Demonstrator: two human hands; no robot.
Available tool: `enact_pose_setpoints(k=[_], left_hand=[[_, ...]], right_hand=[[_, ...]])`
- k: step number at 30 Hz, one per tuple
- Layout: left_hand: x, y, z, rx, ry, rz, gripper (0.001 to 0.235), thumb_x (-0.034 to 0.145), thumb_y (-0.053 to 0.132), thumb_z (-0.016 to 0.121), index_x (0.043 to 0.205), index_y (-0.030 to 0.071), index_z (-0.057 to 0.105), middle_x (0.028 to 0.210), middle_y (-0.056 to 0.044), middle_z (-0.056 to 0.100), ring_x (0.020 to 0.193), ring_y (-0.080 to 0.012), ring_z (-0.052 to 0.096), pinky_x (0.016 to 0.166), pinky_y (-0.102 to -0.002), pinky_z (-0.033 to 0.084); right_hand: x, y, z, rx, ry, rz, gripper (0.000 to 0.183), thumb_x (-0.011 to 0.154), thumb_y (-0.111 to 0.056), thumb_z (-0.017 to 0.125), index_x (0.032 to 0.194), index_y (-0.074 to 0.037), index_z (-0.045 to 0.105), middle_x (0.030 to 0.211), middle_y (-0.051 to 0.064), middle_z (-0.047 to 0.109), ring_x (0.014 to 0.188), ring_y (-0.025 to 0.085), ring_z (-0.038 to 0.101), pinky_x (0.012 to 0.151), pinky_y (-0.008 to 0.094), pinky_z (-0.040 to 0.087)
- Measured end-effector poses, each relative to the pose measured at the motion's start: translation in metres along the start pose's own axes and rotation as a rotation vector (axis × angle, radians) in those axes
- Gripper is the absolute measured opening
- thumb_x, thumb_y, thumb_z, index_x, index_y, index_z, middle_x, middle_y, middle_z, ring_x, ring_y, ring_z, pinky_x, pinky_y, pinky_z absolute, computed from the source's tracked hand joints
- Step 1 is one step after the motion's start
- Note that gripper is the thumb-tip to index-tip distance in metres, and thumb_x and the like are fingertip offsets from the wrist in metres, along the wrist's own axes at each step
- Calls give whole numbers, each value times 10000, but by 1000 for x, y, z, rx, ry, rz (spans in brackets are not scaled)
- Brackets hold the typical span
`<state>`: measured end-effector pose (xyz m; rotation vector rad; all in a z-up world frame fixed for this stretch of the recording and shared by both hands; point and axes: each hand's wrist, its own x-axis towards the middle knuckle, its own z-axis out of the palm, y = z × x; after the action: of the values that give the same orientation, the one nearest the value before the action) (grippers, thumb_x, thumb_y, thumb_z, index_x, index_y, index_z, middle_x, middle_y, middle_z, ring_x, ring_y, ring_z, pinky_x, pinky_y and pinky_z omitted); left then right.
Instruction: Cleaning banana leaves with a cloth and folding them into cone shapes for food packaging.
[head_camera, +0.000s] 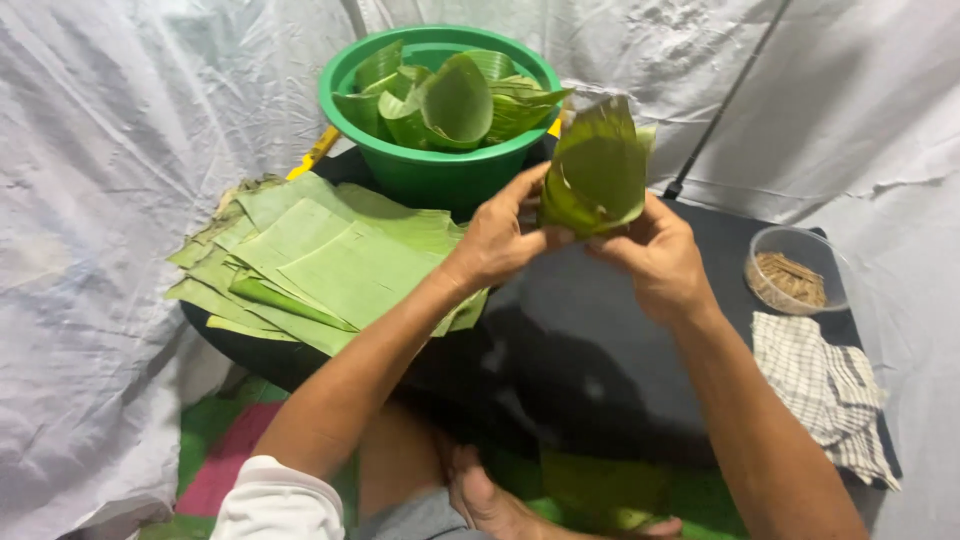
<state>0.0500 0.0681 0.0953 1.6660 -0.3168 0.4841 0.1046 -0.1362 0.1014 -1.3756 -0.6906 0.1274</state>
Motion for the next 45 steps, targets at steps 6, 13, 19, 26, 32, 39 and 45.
enact_pose_setpoints(k=[6,13,19,26,32,39,45], left_hand=[[38,24,-76,141,72,115,783,780,164,968,1427,49,541,1311,-197,604,1173,-434,660,905,-501,639],[55,57,-149,278,73,212,854,833,28,863,1508,132,350,1414,-178,603,1240,-301,693,1008,-368,660],[66,29,-184,307,149,158,799,806,16,865,1453,150,414,1419,-121,588,1274,-308,660,980,-366,658],[74,-36,-212,594,180,216,1144,821,57,850,1614,275,54,1569,-149,455,1389,-307,570,1147,-439,547],[62,-47,-213,793,130,166,998,830,44,730,1611,311,169,1460,-92,492,1219,-297,614,1047,-422,512],[59,-74,-213,893,46,-26,868,949,230,764,1632,353,242,1221,-161,578,1072,-484,637,880,-603,552],[56,-69,-190,941,41,26,963,934,190,776,1656,296,148,1234,-317,593,1131,-587,588,950,-663,477]], right_hand=[[67,-17,50,80,-110,-106,459,832,88,786,1250,3,620,1105,169,701,1024,231,697,862,467,638],[128,-41,109,144,-273,-49,415,885,79,639,1282,-37,602,1087,46,681,859,75,610,774,183,526],[167,-6,136,101,-311,-145,407,893,122,618,1266,-42,606,1082,32,680,880,76,599,765,191,499],[181,30,151,-104,-214,-18,459,863,78,646,1305,-38,599,1047,58,692,847,89,614,700,194,508],[180,47,158,-315,-173,-112,560,838,45,684,1380,-1,551,1136,128,733,1017,182,713,889,273,588],[166,81,125,-582,-34,-144,588,844,-164,829,1397,-146,631,1199,160,737,1112,336,717,937,480,572],[104,59,75,-528,49,-15,528,862,-166,810,1366,-108,662,1190,170,740,1096,320,722,903,469,581]])
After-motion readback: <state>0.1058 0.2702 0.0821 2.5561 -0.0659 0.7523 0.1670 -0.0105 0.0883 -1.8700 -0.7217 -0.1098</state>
